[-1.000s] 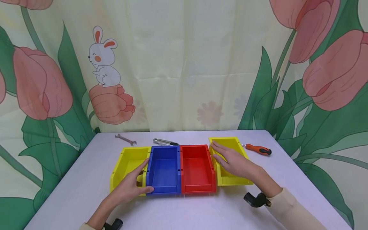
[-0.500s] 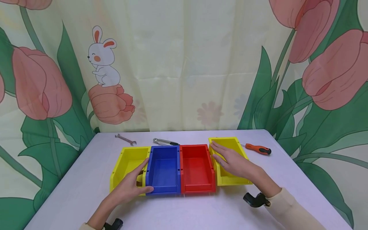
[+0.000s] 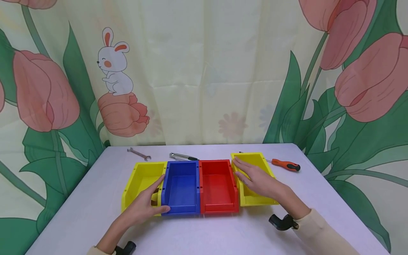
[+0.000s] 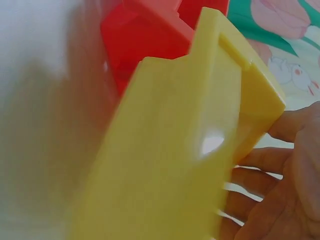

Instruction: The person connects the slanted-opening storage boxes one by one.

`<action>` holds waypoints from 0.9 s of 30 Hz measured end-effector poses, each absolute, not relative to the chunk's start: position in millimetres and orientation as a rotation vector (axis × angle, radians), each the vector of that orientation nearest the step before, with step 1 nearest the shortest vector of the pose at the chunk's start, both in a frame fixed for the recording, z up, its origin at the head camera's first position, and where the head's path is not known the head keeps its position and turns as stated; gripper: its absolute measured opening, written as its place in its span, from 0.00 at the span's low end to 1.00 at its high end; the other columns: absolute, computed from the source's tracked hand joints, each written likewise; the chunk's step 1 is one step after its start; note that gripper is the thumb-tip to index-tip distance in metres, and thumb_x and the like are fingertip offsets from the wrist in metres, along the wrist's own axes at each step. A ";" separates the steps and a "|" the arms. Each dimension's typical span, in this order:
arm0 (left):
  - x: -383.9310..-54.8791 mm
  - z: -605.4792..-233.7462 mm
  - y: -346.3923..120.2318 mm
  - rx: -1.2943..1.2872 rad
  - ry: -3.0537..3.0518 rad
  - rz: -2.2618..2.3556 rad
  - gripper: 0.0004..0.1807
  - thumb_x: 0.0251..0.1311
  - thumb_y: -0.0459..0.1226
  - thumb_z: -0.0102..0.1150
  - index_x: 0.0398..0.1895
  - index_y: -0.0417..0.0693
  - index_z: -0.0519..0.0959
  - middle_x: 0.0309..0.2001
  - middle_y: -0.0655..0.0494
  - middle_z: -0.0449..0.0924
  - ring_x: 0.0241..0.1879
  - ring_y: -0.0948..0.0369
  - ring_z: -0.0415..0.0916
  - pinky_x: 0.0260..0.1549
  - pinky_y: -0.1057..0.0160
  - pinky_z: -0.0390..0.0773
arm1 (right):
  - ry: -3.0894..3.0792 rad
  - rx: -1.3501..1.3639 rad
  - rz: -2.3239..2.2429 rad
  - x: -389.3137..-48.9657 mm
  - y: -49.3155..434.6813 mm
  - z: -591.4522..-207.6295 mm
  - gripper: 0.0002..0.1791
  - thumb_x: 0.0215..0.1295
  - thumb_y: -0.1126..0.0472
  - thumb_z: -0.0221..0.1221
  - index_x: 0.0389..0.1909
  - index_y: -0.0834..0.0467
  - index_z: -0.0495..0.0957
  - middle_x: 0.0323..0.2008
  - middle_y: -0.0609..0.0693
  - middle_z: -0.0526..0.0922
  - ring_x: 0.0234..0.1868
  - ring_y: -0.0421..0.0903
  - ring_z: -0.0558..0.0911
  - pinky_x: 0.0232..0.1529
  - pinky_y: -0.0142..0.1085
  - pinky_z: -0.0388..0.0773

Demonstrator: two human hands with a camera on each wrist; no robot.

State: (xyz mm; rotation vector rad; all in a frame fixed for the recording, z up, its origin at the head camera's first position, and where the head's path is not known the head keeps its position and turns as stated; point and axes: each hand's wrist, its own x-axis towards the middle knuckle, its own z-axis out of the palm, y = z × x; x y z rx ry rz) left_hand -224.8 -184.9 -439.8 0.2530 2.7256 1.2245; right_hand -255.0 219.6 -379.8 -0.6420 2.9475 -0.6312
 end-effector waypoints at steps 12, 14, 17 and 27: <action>-224.3 -438.6 -184.4 0.235 2.723 1.215 0.63 0.53 0.42 0.83 0.87 0.61 0.51 0.83 0.42 0.60 0.70 0.40 0.74 0.55 0.51 0.90 | 2.932 -0.616 -0.661 -253.9 219.4 -391.8 0.37 0.82 0.47 0.53 0.84 0.55 0.56 0.85 0.57 0.58 0.84 0.63 0.61 0.75 0.61 0.73; -224.6 -439.0 -185.0 0.240 2.725 1.214 0.63 0.53 0.43 0.83 0.87 0.61 0.51 0.83 0.42 0.60 0.71 0.39 0.73 0.56 0.51 0.89 | 2.934 -0.616 -0.659 -254.2 218.9 -391.7 0.37 0.82 0.47 0.53 0.84 0.55 0.57 0.85 0.57 0.58 0.84 0.63 0.61 0.75 0.61 0.73; -224.9 -439.6 -185.3 0.250 2.724 1.218 0.63 0.52 0.42 0.83 0.87 0.61 0.51 0.83 0.42 0.61 0.71 0.40 0.73 0.56 0.51 0.90 | 2.941 -0.614 -0.650 -254.5 218.7 -392.7 0.37 0.81 0.48 0.53 0.84 0.56 0.57 0.85 0.57 0.58 0.84 0.63 0.61 0.75 0.61 0.73; -224.9 -440.1 -184.9 0.241 2.735 1.206 0.63 0.52 0.42 0.83 0.87 0.61 0.52 0.82 0.41 0.62 0.69 0.42 0.75 0.56 0.50 0.89 | 2.939 -0.600 -0.643 -253.9 218.2 -394.6 0.37 0.81 0.48 0.53 0.84 0.56 0.56 0.85 0.58 0.58 0.83 0.63 0.61 0.75 0.61 0.73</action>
